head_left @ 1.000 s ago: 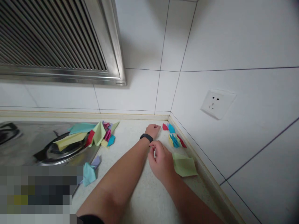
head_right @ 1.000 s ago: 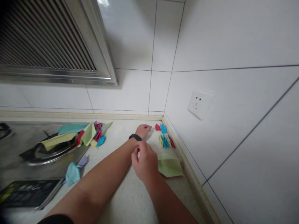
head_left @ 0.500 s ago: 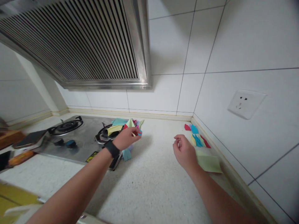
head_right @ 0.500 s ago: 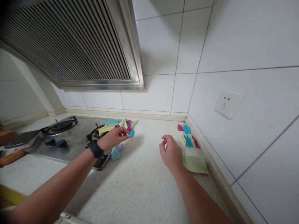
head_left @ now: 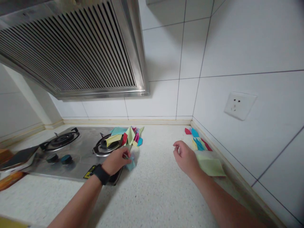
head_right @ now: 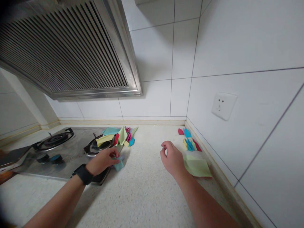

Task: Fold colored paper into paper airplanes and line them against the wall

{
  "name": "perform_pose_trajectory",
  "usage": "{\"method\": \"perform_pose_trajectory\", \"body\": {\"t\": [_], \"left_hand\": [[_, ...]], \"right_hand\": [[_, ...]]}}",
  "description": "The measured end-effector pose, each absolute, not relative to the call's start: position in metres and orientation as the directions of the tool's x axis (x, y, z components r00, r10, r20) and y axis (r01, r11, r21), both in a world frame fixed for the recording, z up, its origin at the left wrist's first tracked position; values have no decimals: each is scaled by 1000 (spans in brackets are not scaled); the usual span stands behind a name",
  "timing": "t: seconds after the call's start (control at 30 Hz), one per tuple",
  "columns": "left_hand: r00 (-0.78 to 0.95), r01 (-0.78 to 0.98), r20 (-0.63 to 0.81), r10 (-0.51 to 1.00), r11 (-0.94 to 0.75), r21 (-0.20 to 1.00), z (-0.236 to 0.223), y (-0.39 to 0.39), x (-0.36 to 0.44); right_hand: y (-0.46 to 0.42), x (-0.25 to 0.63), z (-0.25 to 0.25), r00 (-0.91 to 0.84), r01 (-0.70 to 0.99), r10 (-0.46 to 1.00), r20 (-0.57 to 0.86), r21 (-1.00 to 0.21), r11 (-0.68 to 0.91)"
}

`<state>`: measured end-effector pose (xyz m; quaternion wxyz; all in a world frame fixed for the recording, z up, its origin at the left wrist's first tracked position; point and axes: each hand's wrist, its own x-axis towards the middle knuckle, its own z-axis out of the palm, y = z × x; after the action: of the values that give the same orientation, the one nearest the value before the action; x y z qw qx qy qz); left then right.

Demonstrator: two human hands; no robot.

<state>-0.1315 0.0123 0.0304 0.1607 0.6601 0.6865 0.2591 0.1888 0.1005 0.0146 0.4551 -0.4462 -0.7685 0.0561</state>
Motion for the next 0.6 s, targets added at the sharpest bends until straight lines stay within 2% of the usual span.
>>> {"method": "perform_pose_trajectory", "body": {"t": [0.1,0.23,0.3,0.37,0.47,0.6], "left_hand": [[25,704,85,996,-78,706,46,20,-106],[65,472,266,962,-264,841,60,44,-46],[45,279,297,954,-298,913,55,59,-17],[-15,25,232,973,-231,973,43,74,5],[-94,-238,146,985,-165,957,20,87,21],[-71,-327,98,993,-116,938,-2,91,22]], "right_hand": [[95,184,15,-243,563,748,617,-539,627],[88,179,14,-420,329,781,462,-724,606],[88,179,13,-493,226,779,388,-808,545],[93,180,9,-482,196,805,345,-853,483],[101,182,3,-426,229,857,290,-882,412],[107,183,-3,-468,282,864,185,-895,345]]}}
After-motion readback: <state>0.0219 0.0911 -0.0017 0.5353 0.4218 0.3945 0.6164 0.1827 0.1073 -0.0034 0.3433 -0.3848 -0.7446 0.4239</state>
